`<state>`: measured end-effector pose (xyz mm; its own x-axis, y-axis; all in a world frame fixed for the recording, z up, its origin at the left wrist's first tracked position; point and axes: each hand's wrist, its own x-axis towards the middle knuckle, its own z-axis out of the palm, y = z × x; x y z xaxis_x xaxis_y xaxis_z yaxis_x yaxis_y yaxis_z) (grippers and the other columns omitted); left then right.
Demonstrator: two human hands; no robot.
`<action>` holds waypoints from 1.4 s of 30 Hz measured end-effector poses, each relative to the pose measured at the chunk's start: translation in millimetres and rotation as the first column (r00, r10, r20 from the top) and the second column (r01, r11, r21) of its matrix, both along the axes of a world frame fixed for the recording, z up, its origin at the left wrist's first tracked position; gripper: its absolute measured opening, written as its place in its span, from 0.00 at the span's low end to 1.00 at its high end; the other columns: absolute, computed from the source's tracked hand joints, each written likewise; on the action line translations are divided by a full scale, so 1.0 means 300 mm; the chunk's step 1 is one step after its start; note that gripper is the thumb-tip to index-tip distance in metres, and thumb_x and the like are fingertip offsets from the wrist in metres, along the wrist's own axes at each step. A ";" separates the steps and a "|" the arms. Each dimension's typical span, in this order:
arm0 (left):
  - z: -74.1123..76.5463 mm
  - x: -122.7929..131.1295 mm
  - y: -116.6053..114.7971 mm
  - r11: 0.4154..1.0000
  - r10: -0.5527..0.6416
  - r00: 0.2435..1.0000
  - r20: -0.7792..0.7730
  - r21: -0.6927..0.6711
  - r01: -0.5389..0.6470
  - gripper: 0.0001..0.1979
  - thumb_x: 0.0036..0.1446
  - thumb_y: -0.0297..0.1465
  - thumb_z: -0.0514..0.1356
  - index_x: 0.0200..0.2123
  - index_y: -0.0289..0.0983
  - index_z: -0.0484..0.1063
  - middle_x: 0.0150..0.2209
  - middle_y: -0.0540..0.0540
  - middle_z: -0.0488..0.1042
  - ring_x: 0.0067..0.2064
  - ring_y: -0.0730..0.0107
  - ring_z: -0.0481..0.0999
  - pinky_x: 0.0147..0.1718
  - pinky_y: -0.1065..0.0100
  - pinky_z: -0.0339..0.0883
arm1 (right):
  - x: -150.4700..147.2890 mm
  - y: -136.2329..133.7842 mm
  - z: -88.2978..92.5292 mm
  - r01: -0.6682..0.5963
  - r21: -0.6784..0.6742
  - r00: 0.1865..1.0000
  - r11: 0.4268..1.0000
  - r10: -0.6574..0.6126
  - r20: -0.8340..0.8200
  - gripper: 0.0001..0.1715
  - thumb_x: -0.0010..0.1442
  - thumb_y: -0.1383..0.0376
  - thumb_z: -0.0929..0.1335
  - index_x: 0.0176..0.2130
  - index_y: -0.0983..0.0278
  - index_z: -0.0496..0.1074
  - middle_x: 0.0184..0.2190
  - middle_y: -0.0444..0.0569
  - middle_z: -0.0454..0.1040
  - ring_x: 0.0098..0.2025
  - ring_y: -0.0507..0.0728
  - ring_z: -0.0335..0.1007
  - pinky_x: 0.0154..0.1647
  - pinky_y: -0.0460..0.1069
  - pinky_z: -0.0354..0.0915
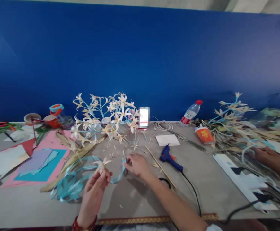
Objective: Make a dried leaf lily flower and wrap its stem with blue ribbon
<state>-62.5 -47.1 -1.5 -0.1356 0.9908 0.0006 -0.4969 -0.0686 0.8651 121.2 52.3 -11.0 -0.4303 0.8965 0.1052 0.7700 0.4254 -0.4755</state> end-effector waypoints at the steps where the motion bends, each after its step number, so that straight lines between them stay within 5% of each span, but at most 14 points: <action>1: -0.003 0.002 0.000 1.000 0.011 1.000 0.009 -0.010 -0.011 0.07 0.57 0.32 0.65 0.29 0.36 0.74 0.28 0.49 0.69 0.33 0.68 0.69 0.44 0.62 0.67 | -0.022 0.005 0.000 -0.012 0.003 1.000 1.000 0.012 -0.006 0.06 0.55 0.64 0.72 0.30 0.63 0.73 0.28 0.47 0.75 0.33 0.57 0.71 0.37 0.49 0.62; 6: 0.018 0.030 -0.005 1.000 0.023 0.999 0.045 -0.013 -0.022 0.08 0.56 0.33 0.65 0.27 0.37 0.74 0.27 0.49 0.70 0.32 0.69 0.69 0.48 0.59 0.66 | -0.023 -0.075 0.089 -0.018 0.085 0.994 0.996 0.027 -0.109 0.03 0.57 0.70 0.68 0.34 0.62 0.71 0.38 0.50 0.75 0.42 0.58 0.70 0.43 0.50 0.62; 9: 0.054 0.072 0.000 0.999 -0.005 0.999 0.040 0.041 0.003 0.09 0.58 0.32 0.64 0.26 0.36 0.74 0.28 0.49 0.70 0.33 0.68 0.68 0.49 0.59 0.64 | 0.014 -0.169 0.158 0.038 0.150 0.909 0.988 0.029 -0.415 0.06 0.56 0.72 0.66 0.32 0.61 0.69 0.38 0.51 0.76 0.42 0.59 0.71 0.45 0.52 0.64; 14: 0.099 0.145 0.016 0.994 -0.082 0.994 0.077 0.082 0.076 0.09 0.58 0.33 0.64 0.27 0.37 0.75 0.29 0.47 0.70 0.35 0.66 0.68 0.38 0.66 0.63 | 0.057 -0.263 0.202 -0.038 -0.215 0.551 0.976 -0.159 -0.819 0.07 0.58 0.64 0.69 0.29 0.61 0.67 0.37 0.51 0.79 0.40 0.58 0.75 0.40 0.50 0.68; 18: 0.117 0.188 0.011 0.982 -0.185 0.977 0.111 0.070 0.178 0.09 0.60 0.34 0.62 0.28 0.37 0.73 0.29 0.47 0.70 0.33 0.68 0.67 0.34 0.67 0.61 | 0.084 -0.265 0.203 -0.183 -0.440 0.283 0.879 -0.382 -0.880 0.14 0.55 0.58 0.74 0.29 0.61 0.67 0.31 0.47 0.78 0.32 0.55 0.73 0.31 0.47 0.66; 21: 0.125 0.211 0.007 0.978 -0.208 0.968 0.138 0.012 0.208 0.08 0.60 0.33 0.62 0.29 0.37 0.72 0.28 0.48 0.69 0.33 0.68 0.67 0.36 0.66 0.61 | 0.103 -0.261 0.202 -0.244 -0.503 0.177 0.829 -0.472 -0.864 0.14 0.53 0.58 0.75 0.29 0.61 0.68 0.23 0.43 0.75 0.27 0.53 0.71 0.29 0.46 0.63; 26: 0.131 0.238 0.012 0.975 -0.202 0.964 0.174 -0.059 0.215 0.07 0.59 0.33 0.64 0.31 0.37 0.71 0.29 0.49 0.70 0.32 0.69 0.68 0.36 0.66 0.62 | 0.137 -0.282 0.204 -0.271 -0.510 0.146 0.817 -0.489 -0.860 0.12 0.51 0.61 0.75 0.36 0.62 0.74 0.23 0.45 0.77 0.28 0.55 0.72 0.33 0.48 0.63; 31: 0.145 0.273 0.010 0.960 -0.244 0.943 0.227 -0.084 0.268 0.07 0.57 0.33 0.65 0.31 0.36 0.72 0.29 0.49 0.70 0.32 0.70 0.69 0.36 0.66 0.63 | 0.172 -0.296 0.221 -0.249 -0.485 0.161 0.838 -0.458 -0.874 0.09 0.51 0.60 0.76 0.30 0.61 0.76 0.23 0.44 0.76 0.28 0.54 0.72 0.35 0.49 0.67; 36: 0.149 0.311 0.011 0.950 -0.250 0.925 0.286 -0.114 0.292 0.06 0.55 0.32 0.67 0.31 0.35 0.74 0.28 0.49 0.72 0.31 0.72 0.70 0.33 0.70 0.63 | 0.167 -0.283 0.234 -0.105 -0.403 0.185 0.909 -0.380 -0.906 0.08 0.51 0.60 0.77 0.29 0.60 0.77 0.30 0.46 0.76 0.33 0.55 0.73 0.36 0.48 0.69; 39: 0.141 0.322 0.012 0.951 -0.221 0.924 0.311 -0.142 0.275 0.07 0.54 0.31 0.68 0.31 0.35 0.74 0.27 0.50 0.72 0.30 0.73 0.70 0.33 0.71 0.63 | 0.144 -0.272 0.228 -0.065 -0.389 0.156 0.919 -0.376 -0.913 0.09 0.49 0.61 0.77 0.28 0.60 0.76 0.31 0.45 0.75 0.31 0.55 0.72 0.32 0.48 0.70; 42: 0.131 0.324 0.011 0.950 -0.214 0.922 0.323 -0.150 0.273 0.06 0.54 0.31 0.68 0.31 0.35 0.75 0.28 0.50 0.72 0.29 0.73 0.70 0.32 0.71 0.63 | 0.124 -0.266 0.219 -0.162 -0.446 0.124 0.880 -0.430 -0.894 0.11 0.51 0.60 0.77 0.30 0.60 0.74 0.23 0.42 0.73 0.24 0.53 0.69 0.25 0.47 0.69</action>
